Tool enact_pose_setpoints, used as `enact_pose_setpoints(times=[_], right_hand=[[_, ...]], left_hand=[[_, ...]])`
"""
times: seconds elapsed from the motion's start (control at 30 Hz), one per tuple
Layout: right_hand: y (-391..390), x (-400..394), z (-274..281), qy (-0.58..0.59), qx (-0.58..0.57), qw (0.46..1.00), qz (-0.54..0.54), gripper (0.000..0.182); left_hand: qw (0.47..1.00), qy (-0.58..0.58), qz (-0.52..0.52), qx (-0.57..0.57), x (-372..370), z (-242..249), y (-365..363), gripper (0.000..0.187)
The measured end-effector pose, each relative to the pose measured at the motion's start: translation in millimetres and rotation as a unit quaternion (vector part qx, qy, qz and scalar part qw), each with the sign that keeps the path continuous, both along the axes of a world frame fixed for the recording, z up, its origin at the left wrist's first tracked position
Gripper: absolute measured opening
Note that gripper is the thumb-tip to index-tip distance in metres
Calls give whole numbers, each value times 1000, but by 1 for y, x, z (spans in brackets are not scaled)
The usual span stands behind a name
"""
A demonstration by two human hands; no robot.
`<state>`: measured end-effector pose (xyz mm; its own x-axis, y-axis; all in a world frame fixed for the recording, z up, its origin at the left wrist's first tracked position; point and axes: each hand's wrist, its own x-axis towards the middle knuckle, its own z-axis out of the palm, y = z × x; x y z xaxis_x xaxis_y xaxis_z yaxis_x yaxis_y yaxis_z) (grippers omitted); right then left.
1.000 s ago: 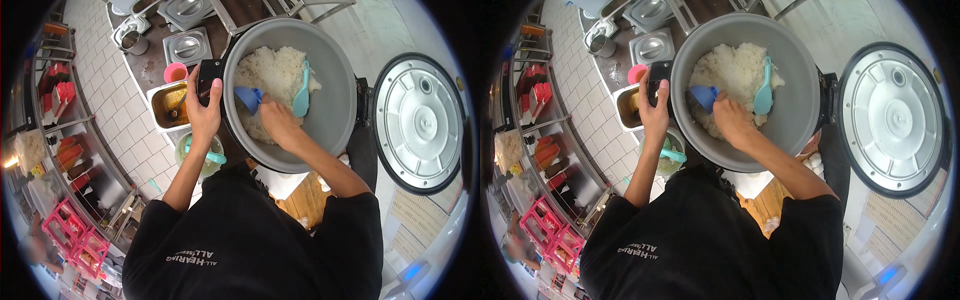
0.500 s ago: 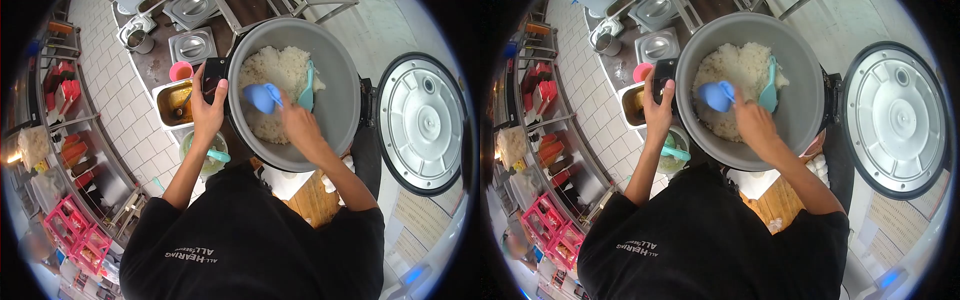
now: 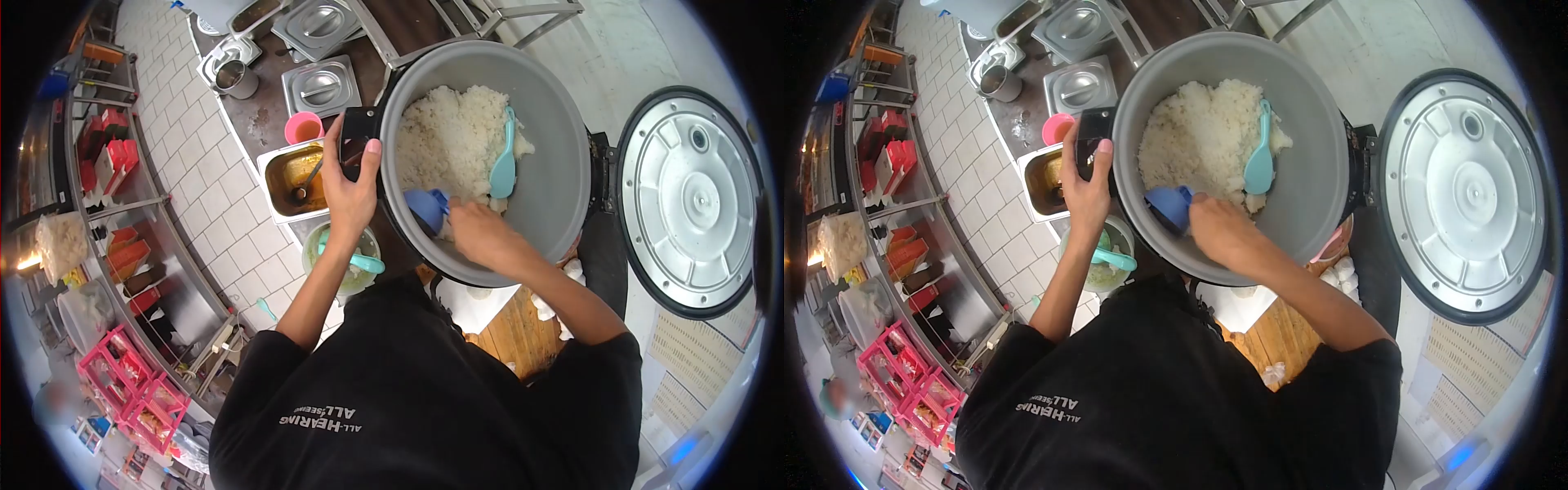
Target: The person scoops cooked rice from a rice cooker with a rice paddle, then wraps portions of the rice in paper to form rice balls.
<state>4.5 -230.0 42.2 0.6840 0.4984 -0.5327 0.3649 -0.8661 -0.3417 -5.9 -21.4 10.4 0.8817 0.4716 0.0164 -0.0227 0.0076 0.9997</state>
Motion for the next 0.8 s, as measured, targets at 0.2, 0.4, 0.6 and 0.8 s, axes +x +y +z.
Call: enact_pose_setpoints(times=[0.2, 0.4, 0.6, 0.8], right_hand=[[-9, 1, 27, 80, 11, 996, -42, 27], [-36, 69, -2, 337, 41, 934, -112, 27], [-31, 96, -49, 198, 6, 980, -8, 25], [-55, 3, 58, -321, 376, 849, -187, 12]], left_hand=[[999, -12, 16, 25, 1, 1, -2, 56], [1000, 8, 11, 17, -2, 9, -3, 58], [1000, 22, -19, 3, -4, -2, 3, 58], [998, 57, -36, -1, -9, -4, 11, 59]])
